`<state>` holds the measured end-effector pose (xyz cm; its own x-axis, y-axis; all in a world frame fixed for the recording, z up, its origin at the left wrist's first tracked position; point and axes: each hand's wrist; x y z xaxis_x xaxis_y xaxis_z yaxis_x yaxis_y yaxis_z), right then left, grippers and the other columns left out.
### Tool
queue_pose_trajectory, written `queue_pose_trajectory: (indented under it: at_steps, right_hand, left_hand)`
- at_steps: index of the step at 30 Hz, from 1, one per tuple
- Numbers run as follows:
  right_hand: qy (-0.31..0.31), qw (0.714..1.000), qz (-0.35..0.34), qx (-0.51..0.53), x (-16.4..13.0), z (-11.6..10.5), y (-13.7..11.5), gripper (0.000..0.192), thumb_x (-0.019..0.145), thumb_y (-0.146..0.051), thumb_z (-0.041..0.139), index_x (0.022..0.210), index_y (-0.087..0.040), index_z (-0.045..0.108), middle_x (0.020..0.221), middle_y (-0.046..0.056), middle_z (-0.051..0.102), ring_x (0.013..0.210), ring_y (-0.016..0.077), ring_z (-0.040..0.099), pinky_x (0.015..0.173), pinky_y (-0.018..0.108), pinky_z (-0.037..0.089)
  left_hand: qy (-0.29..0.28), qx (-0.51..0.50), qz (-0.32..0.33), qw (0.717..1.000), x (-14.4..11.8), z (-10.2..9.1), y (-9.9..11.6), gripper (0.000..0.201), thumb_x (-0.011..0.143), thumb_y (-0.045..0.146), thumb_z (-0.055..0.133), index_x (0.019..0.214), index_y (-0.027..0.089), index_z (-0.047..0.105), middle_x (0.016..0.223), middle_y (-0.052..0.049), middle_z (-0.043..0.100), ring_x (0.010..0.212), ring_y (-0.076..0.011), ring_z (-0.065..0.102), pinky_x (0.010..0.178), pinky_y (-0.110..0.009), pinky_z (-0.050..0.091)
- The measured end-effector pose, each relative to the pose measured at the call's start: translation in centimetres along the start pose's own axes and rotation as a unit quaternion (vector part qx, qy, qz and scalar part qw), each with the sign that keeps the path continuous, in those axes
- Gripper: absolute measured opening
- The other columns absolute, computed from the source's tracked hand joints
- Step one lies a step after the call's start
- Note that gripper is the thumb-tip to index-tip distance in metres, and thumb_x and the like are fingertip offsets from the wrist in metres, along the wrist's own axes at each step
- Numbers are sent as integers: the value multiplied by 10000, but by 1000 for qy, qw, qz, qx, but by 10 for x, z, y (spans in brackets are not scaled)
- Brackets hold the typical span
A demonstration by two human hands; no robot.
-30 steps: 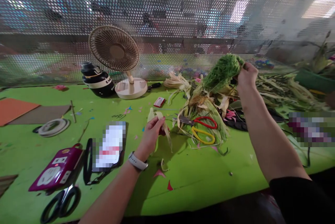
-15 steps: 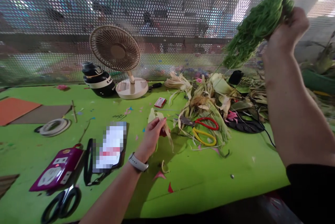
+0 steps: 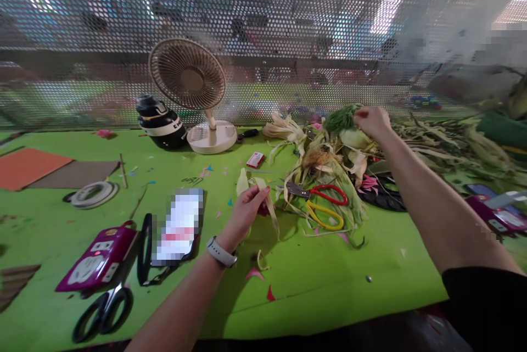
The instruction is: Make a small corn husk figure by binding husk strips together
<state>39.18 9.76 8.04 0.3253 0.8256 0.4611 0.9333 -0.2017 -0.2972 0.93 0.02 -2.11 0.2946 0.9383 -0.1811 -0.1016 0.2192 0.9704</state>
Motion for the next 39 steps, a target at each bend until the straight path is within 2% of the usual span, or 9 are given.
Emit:
queue_pose_trajectory:
  at_steps: [6,13,18,21,23,27,30,33,39]
  right_hand:
    - [-234,958,-160,-51,-38,-1,-32,423,671,-87,578,1071,-168,688,1114,96,664,906,266,629,812,378,478]
    - [-423,892,-159,-3,-56,-9,-54,159,714,-210,646,847,-181,727,668,29,679,568,164,602,634,325,471]
    - [-220,922,-81,308,-29,-41,-67,100,773,-235,627,803,-152,675,596,-17,595,477,86,515,570,268,456]
    - [18,869,67,489,-7,-50,-65,63,829,-172,551,848,-152,608,572,-50,514,461,65,493,554,247,458]
    - [62,875,124,464,1,-45,-58,109,873,-156,471,902,-153,576,596,-47,514,485,67,521,573,240,470]
    - [-63,949,114,287,-5,-15,-37,112,820,-147,514,845,-121,620,577,-5,579,491,109,561,569,255,468]
    - [-179,978,-7,109,-20,13,-28,186,739,-186,603,899,-136,684,643,26,665,573,153,610,609,253,459]
    - [-242,961,-119,-59,-31,34,-30,333,737,-216,574,1051,-184,679,868,52,723,770,194,647,664,246,445]
    - [-279,947,-139,-77,-33,53,-38,153,668,-194,611,787,-206,705,843,39,726,764,192,635,613,229,409]
  left_hand:
    - [0,-1,-3,1000,0,1,0,335,698,463,687,661,164,540,524,41,586,453,-78,528,468,-186,426]
    - [4,2,1,1000,-3,4,4,321,699,438,684,647,164,526,516,44,574,442,-74,512,459,-185,411]
    - [-10,19,16,1000,-3,2,4,321,741,435,653,640,160,522,509,49,544,447,-62,500,467,-173,391]
    - [-15,20,13,1000,-3,1,4,321,741,446,651,654,163,527,527,42,559,456,-65,503,469,-178,390]
    - [-17,21,10,1000,-2,1,4,326,737,453,653,654,164,526,533,39,565,460,-68,506,474,-181,393]
    - [-7,19,5,1000,-2,3,2,337,710,462,666,641,168,517,515,41,555,450,-76,508,471,-191,396]
    - [6,16,0,1000,-2,4,1,340,683,463,680,635,171,512,511,43,555,449,-85,513,465,-198,401]
    - [5,24,0,1000,-1,4,1,343,675,467,680,622,172,512,505,42,557,444,-88,510,463,-204,403]
    - [-4,33,7,999,-1,2,1,332,691,460,672,620,176,516,500,48,559,444,-83,506,464,-199,405]
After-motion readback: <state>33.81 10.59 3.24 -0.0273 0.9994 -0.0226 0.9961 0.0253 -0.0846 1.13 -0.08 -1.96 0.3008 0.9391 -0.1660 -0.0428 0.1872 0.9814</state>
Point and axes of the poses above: each hand's wrist, its own x-axis towards the middle knuckle, its own z-axis out of the palm, y = z × x
